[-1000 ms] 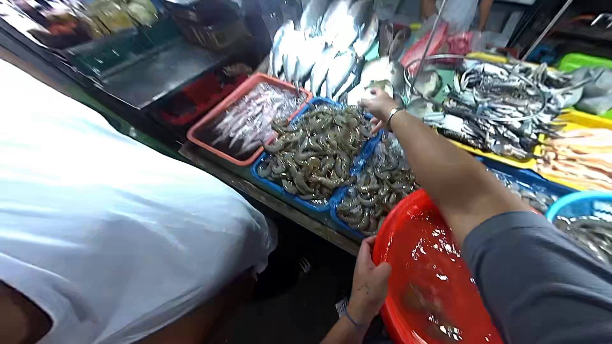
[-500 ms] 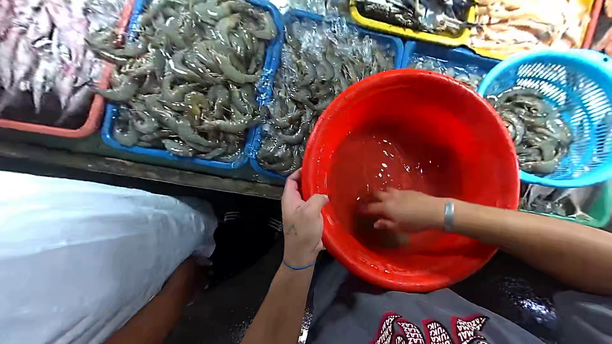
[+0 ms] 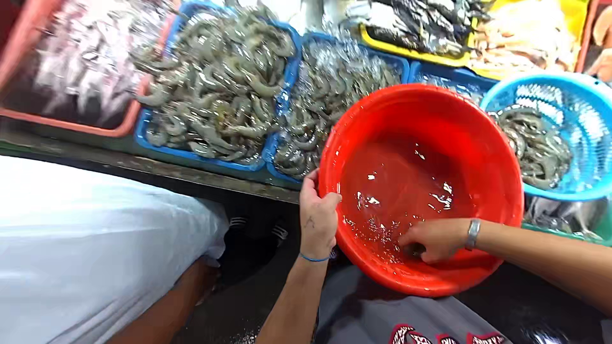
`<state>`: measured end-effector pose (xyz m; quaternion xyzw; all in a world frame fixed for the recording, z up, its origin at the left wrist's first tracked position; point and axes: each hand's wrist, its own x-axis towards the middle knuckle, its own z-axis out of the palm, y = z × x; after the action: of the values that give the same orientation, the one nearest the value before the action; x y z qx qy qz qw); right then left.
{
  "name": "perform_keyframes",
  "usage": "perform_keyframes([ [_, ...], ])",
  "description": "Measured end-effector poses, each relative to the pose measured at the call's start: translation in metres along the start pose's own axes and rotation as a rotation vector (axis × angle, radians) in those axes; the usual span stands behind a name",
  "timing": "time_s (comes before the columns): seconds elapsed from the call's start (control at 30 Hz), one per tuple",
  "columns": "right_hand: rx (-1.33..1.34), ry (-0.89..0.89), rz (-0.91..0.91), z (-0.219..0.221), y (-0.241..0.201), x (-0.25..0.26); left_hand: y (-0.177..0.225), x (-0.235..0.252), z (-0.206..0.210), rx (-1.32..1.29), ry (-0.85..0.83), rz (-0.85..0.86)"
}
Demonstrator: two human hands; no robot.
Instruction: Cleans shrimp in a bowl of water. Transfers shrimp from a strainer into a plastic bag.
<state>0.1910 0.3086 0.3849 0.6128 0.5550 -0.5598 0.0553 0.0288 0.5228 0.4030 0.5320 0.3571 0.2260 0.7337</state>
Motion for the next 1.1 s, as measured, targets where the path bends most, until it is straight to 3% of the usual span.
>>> perform_keyframes([
  [0.13, -0.009, 0.012, -0.015, 0.001, 0.004, 0.000, -0.005, 0.007, 0.000, -0.046, 0.026, -0.003],
  [0.23, 0.048, -0.059, -0.005, -0.024, 0.003, -0.014, -0.004, 0.008, 0.001, -0.041, 0.028, -0.017],
  [0.33, -0.034, 0.003, 0.007, -0.090, -0.028, -0.045, -0.004, 0.009, 0.002, -0.040, 0.022, -0.005],
  [0.47, -0.211, 0.390, -0.032, -0.198, -0.090, -0.068, -0.004, 0.009, 0.002, -0.061, 0.000, 0.017],
  [0.6, -0.169, 0.579, -0.032, -0.290, -0.131, 0.001, -0.009, 0.009, 0.002, -0.080, -0.013, 0.033],
  [0.73, 0.176, 0.511, 0.117, -0.345, -0.125, 0.118, -0.011, 0.008, 0.006, -0.134, 0.004, 0.036],
  [0.83, 0.309, 0.551, 0.146, -0.372, -0.131, 0.173, -0.011, 0.007, 0.007, -0.120, 0.013, 0.021],
  [0.93, 0.468, 0.853, -0.004, -0.396, -0.144, 0.191, -0.011, 0.008, 0.008, -0.114, 0.009, 0.029],
  [1.03, 0.117, 1.083, -0.061, -0.388, -0.145, 0.146, -0.008, 0.008, 0.007, -0.089, 0.006, 0.031],
  [1.1, -0.194, 1.168, -0.068, -0.343, -0.121, 0.081, -0.009, 0.007, 0.003, -0.047, -0.039, 0.032],
])
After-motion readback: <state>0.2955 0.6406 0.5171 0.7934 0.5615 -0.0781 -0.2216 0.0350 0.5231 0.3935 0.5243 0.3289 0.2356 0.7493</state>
